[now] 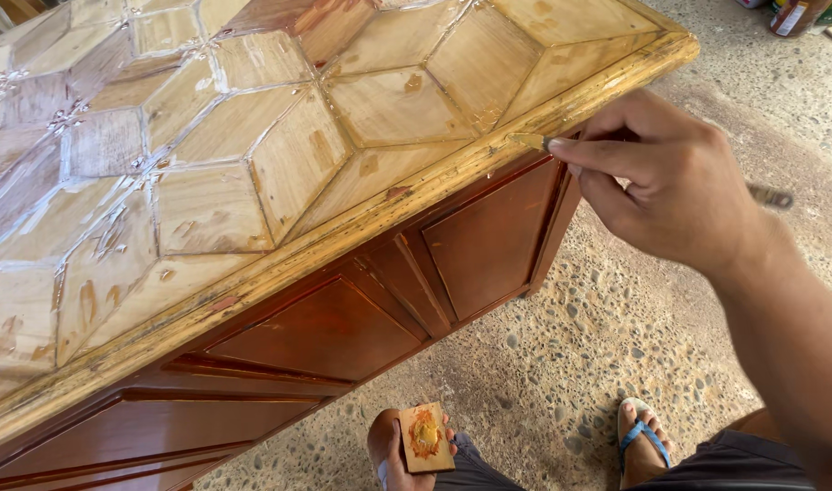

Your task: The person applies a yellowish wood finish to the edges and corners of a wooden cabinet using a small brush. They repeatedly dip the brush into a small wooden block containing the finish and carefully coat the top edge and side panels.

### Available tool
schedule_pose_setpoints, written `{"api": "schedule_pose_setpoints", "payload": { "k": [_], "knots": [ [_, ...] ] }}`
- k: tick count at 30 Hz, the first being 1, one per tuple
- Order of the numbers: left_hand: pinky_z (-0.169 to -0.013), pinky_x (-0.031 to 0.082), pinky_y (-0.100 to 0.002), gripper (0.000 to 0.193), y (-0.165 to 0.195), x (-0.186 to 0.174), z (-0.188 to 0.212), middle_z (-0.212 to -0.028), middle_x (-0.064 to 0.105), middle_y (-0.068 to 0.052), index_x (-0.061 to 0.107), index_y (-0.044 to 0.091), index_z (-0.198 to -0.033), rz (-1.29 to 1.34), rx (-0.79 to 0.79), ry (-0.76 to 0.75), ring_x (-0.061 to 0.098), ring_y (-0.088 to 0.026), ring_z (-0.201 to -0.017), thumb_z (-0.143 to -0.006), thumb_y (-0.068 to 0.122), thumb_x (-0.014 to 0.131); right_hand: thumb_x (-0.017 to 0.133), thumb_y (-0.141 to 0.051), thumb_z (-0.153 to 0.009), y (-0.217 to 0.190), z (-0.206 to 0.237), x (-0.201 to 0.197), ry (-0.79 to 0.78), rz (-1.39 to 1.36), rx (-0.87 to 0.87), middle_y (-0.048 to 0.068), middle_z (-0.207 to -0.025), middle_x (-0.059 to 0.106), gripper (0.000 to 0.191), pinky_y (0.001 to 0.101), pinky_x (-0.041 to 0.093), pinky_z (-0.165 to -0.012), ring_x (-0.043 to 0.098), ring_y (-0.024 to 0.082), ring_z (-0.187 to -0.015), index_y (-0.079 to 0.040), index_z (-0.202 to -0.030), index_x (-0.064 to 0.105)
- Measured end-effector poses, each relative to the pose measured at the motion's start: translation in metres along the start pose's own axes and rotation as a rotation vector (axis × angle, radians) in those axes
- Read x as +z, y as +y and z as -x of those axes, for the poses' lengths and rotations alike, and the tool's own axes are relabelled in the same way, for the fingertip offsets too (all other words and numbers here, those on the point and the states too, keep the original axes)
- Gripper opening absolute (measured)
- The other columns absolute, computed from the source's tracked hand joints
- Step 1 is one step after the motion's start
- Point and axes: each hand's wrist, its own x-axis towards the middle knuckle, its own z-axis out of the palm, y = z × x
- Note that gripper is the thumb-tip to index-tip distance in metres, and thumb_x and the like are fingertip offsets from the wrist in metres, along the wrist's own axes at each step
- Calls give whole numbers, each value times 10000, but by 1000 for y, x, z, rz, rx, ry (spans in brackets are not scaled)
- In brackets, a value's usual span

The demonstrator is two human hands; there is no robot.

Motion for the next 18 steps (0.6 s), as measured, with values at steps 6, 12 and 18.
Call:
{"api": "schedule_pose_setpoints", "payload": {
  "k": [6,12,18],
  "knots": [
    [-784,618,-515,673,0,-1,-1,-1189,588,-225,447,134,-1428,-28,-16,60,657,-370,-1000,-943,598,414,745,11,-910,7,-36,-30,-115,290,-174,50,-876,687,171,271,583,-613,673,156,-739,-116,-988,831],
    [-799,611,-502,709,-4,4,-5,-1201,630,-202,463,132,-1435,-105,-65,139,679,-348,-1002,-935,630,395,720,-41,-901,1,-47,-32,-178,420,-242,5,-888,700,190,263,594,-627,702,139,-794,-176,-958,841],
    [-817,605,-487,754,-4,7,-2,-1203,653,-198,488,99,-1434,-132,-93,182,682,-334,-1012,-927,649,400,706,5,-920,13,-27,-34,-150,295,-87,55,-874,728,188,242,507,-467,633,119,-613,-81,-1016,844]
  ]
}}
